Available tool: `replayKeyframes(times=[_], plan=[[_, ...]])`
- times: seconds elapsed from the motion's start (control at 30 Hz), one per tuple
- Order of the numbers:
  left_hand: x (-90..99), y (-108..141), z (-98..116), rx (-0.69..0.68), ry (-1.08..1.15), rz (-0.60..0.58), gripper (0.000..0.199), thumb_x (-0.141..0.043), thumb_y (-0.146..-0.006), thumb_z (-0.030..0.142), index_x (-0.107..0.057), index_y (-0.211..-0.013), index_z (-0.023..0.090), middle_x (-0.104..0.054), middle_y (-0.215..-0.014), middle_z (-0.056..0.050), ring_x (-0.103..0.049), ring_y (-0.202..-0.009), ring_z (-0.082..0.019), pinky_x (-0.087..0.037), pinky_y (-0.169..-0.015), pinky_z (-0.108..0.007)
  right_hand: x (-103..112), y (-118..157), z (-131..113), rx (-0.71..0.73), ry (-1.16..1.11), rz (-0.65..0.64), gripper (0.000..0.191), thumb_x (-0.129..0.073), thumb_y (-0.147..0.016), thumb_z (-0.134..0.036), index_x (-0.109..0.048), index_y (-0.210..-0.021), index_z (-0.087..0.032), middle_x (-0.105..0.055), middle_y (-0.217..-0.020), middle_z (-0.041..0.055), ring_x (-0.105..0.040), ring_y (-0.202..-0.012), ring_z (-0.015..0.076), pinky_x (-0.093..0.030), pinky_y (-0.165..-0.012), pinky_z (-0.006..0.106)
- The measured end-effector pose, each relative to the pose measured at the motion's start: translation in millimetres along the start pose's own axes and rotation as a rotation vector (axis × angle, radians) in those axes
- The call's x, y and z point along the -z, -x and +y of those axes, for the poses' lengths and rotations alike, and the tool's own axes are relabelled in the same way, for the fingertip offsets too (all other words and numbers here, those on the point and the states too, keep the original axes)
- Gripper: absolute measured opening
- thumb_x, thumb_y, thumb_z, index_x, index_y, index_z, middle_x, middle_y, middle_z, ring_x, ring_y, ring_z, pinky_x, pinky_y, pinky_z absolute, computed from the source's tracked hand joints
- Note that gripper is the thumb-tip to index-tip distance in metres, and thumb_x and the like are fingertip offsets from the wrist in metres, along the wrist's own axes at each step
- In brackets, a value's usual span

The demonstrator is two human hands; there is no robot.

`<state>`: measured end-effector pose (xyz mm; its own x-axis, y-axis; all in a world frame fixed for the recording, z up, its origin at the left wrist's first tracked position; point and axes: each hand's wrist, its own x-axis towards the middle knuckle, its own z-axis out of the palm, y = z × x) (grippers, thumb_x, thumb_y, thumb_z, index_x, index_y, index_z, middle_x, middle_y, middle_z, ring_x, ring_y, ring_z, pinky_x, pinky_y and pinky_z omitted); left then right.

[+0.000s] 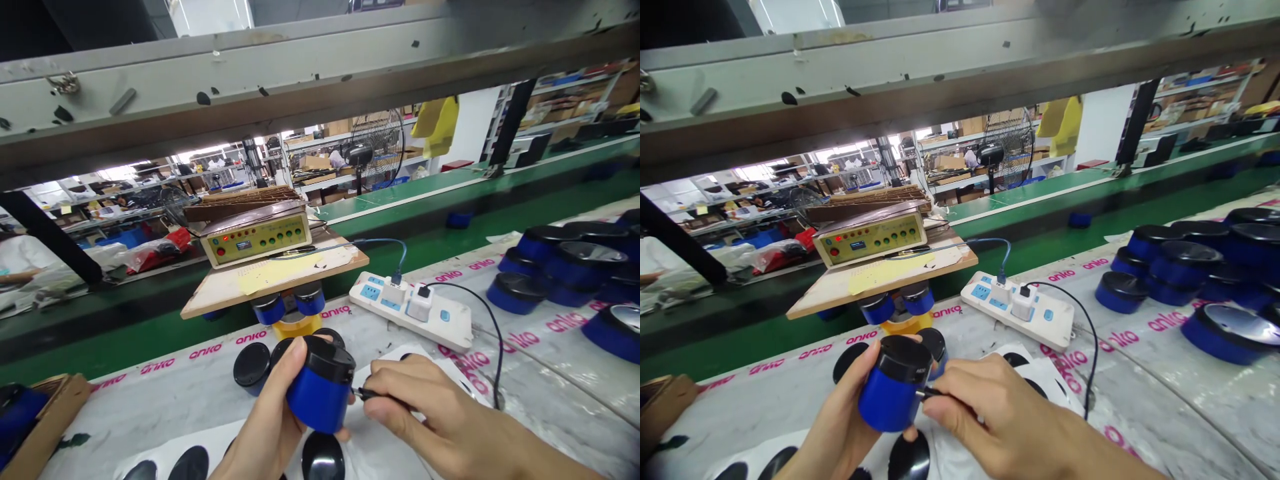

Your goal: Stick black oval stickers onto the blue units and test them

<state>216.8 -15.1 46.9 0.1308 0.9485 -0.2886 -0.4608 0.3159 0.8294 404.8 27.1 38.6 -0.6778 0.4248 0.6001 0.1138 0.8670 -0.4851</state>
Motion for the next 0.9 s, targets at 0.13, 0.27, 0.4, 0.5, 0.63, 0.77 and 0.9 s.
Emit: replayKeyframes(times=[0.13,0.27,0.4,0.5,0.63,0.77,0.9], plan=[[-0.2,1,-3,0.029,0.011,0.010,0.045,-0.050,-0.088,0.049,-0.056,-0.116,0.014,-0.065,-0.090,-0.011,-0.065,-0.076,-0.023,-0.053,-0.050,-0.027,0,-1,-2,-0.071,0.048,-0.018,0.034,-0.033,-0.100,-0.028,-0.062,-0.084,-0.015,-0.061,-0.068,0.0033,-0.055,-0.060,0.0132,-0.039,-0.055,0.025],[1.5,1,-7,-0.081,-0.053,0.008,0.053,-0.065,-0.075,0.055,-0.059,-0.112,0.017,-0.064,-0.091,-0.009,-0.063,-0.079,-0.024,-0.054,-0.054,-0.030,-1,2,-2,-0.087,0.068,-0.004,0.027,-0.038,-0.098,-0.022,-0.059,-0.081,-0.018,-0.058,-0.066,0.0011,-0.055,-0.058,0.0124,-0.039,-0.054,0.024],[-0.9,2,-9,-0.070,0.023,0.041,0.055,-0.069,-0.072,0.055,-0.060,-0.108,0.016,-0.066,-0.090,-0.009,-0.064,-0.079,-0.023,-0.055,-0.056,-0.029,-5,8,-1,-0.083,0.077,0.149,0.017,-0.042,-0.097,-0.030,-0.053,-0.089,-0.021,-0.059,-0.069,-0.0013,-0.054,-0.055,0.0106,-0.041,-0.053,0.021],[-5.4,4,-11,0.034,0.160,0.020,0.049,-0.061,-0.081,0.051,-0.058,-0.113,0.014,-0.068,-0.089,-0.010,-0.066,-0.074,-0.020,-0.055,-0.053,-0.026,-12,14,1,0.058,0.150,0.224,0.018,-0.044,-0.096,-0.026,-0.048,-0.113,-0.021,-0.063,-0.074,-0.0010,-0.057,-0.058,0.0103,-0.043,-0.058,0.022],[-11.5,9,-13,0.246,0.284,-0.054,0.047,-0.042,-0.092,0.050,-0.055,-0.119,0.014,-0.068,-0.087,-0.010,-0.068,-0.070,-0.018,-0.055,-0.050,-0.023,-15,17,1,0.164,0.204,0.192,0.030,-0.039,-0.097,-0.017,-0.044,-0.126,-0.018,-0.066,-0.082,0.0038,-0.062,-0.071,0.0119,-0.043,-0.062,0.023],[-10.8,8,-18,0.258,0.244,-0.094,0.051,-0.052,-0.085,0.055,-0.055,-0.118,0.016,-0.069,-0.082,-0.010,-0.069,-0.079,-0.024,-0.055,-0.052,-0.023,-10,12,-3,0.089,0.095,0.145,0.019,-0.038,-0.096,-0.015,-0.045,-0.111,-0.023,-0.064,-0.077,-0.0011,-0.061,-0.064,0.0098,-0.041,-0.059,0.022],[-5.1,-3,-26,0.150,0.208,-0.044,0.051,-0.074,-0.068,0.053,-0.063,-0.103,0.018,-0.070,-0.088,-0.007,-0.068,-0.084,-0.025,-0.055,-0.064,-0.028,-7,8,-4,0.030,0.089,0.116,0.015,-0.038,-0.091,-0.009,-0.042,-0.095,-0.023,-0.061,-0.069,-0.0053,-0.057,-0.055,0.0085,-0.040,-0.056,0.021]])
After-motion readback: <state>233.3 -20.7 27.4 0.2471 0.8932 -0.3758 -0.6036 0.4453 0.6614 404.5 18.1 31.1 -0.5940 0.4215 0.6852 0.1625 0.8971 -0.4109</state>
